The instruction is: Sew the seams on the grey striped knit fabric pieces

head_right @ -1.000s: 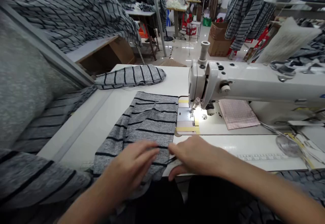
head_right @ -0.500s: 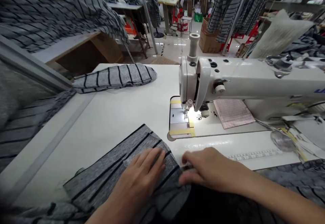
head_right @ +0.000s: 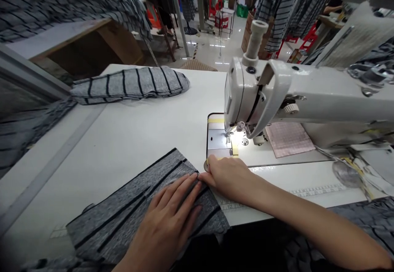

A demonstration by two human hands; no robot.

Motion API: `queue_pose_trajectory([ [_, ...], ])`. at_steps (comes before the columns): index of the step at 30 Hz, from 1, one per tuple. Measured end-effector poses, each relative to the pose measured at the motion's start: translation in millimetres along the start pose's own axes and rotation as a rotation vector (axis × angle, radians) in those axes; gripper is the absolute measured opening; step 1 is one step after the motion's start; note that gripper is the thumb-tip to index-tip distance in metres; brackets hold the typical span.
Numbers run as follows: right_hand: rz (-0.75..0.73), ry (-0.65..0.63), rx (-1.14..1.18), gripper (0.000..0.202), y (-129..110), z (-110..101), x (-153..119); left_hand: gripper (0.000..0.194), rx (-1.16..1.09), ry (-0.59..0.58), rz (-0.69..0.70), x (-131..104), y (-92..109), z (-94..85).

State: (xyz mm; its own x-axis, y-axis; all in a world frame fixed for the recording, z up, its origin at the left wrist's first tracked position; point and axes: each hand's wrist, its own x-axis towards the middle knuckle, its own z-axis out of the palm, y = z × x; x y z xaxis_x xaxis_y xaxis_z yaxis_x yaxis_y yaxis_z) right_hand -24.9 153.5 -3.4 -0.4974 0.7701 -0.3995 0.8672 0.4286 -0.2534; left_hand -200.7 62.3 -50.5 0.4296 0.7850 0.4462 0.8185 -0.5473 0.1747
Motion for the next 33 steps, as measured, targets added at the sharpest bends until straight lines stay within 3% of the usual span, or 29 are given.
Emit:
queue_pose_trajectory([
  [9, 0.013, -0.024, -0.069, 0.027, -5.8, -0.8, 0.6, 0.030, 0.010, -0.010, 0.006, 1.1, -2.5, 0.2],
  [15, -0.027, 0.026, -0.156, 0.027, -8.6, 2.0, -3.8, 0.030, -0.003, -0.040, -0.013, -0.2, -0.1, -1.6],
  [19, 0.028, 0.084, 0.055, 0.030, 8.9, -2.5, -22.3, 0.033, 0.043, -0.107, 0.022, -0.1, -0.5, -0.7],
  [21, 0.054, 0.153, 0.220, 0.030, 21.0, -2.4, -37.4, 0.035, 0.047, -0.186, 0.022, 10.3, -11.8, 2.9],
  [24, 0.060, 0.278, 0.275, 0.022, 34.0, 8.1, -64.3, 0.037, 0.005, -0.305, -0.014, 42.6, -46.8, 5.8],
  [28, -0.084, 0.437, 0.215, 0.029, 37.6, 39.9, -98.9, 0.034, -0.046, -0.343, -0.001, 79.9, -99.7, -11.5],
  [33, -0.146, 0.527, 0.067, 0.040, 19.4, 73.9, -100.0, 0.048, 0.112, -0.358, 0.154, 69.7, -135.5, -39.1],
])
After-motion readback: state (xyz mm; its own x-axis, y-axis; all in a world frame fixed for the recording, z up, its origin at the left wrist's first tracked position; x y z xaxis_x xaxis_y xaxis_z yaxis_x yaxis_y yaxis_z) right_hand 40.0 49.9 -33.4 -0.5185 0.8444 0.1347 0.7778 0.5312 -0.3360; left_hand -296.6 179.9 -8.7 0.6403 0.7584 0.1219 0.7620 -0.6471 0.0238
